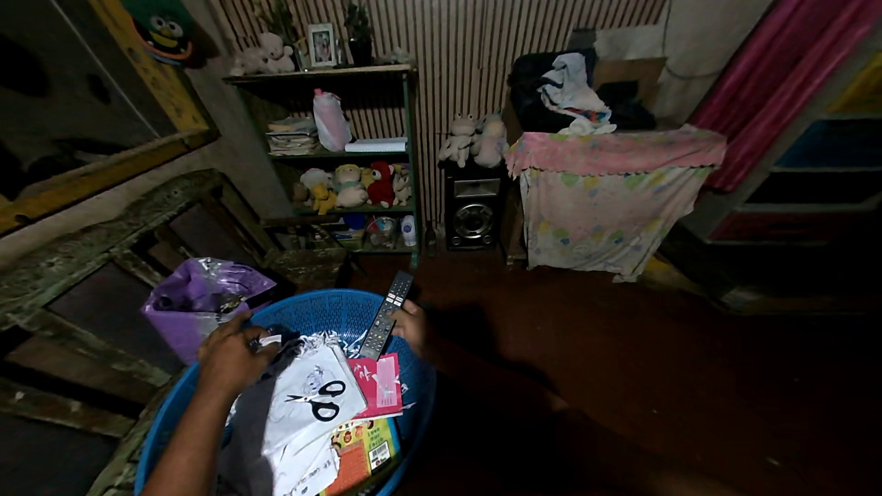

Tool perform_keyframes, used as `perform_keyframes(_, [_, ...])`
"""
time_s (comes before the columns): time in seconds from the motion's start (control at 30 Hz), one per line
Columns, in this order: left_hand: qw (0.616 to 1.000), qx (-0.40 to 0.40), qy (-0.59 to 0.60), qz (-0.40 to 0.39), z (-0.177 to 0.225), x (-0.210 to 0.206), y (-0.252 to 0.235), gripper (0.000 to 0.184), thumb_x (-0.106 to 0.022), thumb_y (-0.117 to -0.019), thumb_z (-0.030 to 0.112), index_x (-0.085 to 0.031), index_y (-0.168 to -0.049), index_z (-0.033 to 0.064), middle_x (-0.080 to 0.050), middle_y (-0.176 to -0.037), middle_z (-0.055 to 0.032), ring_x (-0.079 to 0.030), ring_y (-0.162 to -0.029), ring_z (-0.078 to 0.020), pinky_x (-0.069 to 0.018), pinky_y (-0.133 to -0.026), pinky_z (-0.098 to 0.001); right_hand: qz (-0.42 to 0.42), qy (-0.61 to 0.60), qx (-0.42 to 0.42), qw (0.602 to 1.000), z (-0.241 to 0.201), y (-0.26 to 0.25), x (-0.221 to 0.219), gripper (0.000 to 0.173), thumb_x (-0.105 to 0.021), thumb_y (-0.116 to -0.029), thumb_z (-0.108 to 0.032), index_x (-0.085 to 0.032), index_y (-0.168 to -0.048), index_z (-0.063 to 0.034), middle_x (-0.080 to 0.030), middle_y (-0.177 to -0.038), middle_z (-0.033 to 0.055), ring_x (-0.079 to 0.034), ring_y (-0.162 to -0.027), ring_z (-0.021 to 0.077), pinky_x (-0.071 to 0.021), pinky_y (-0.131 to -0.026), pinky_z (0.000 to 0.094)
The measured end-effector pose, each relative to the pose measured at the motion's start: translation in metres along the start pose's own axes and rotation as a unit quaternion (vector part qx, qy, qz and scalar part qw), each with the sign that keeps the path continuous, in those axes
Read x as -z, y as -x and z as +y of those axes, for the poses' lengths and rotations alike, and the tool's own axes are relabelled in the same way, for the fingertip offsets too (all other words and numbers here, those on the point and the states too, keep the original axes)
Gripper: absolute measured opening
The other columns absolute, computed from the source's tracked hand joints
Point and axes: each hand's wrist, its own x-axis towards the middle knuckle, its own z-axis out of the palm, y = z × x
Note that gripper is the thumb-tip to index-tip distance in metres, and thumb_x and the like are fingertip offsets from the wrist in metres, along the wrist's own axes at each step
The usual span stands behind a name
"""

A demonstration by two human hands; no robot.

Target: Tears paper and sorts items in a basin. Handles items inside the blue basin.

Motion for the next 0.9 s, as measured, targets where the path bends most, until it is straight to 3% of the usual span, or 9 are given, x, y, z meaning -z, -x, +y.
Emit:
perform_keyframes(0.17, [1.0, -0.002, -0.001, -0.004, 0.0, 0.0003, -0.0004, 0.026, -0.078, -0.0851, 0.036, -0.078, -0.097, 0.0128, -0.05, -0.153, -0.0153, -0.043, -0.141, -0.0424, -0.0295, -0.113, -0.0691, 0.008, -0.021, -0.017, 1.0, -0.0042, 0.0022, -0.0027, 0.036, -0.049, -0.1059, -0.01, -0.049, -0.138, 0.0044, -0.066, -0.119, 0.0229, -0.071, -0.101, 0.0298, -0.0612, -0.087, 0.0455])
perform_keyframes(0.9, [1.0, -0.001, 0.003, -0.003, 0.0009, 0.0014, -0.0004, 0.024, -0.079, -0.0849, 0.034, -0.078, -0.097, 0.0126, -0.049, -0.153, -0.016, -0.043, -0.141, -0.0437, -0.0296, -0.113, -0.0689, -0.014, -0.025, -0.003, 1.0, -0.0026, 0.0035, -0.0015, 0.035, -0.05, -0.1053, -0.006, -0.05, -0.138, 0.0062, -0.066, -0.122, 0.0243, -0.071, -0.104, 0.0314, -0.0608, -0.091, 0.0469])
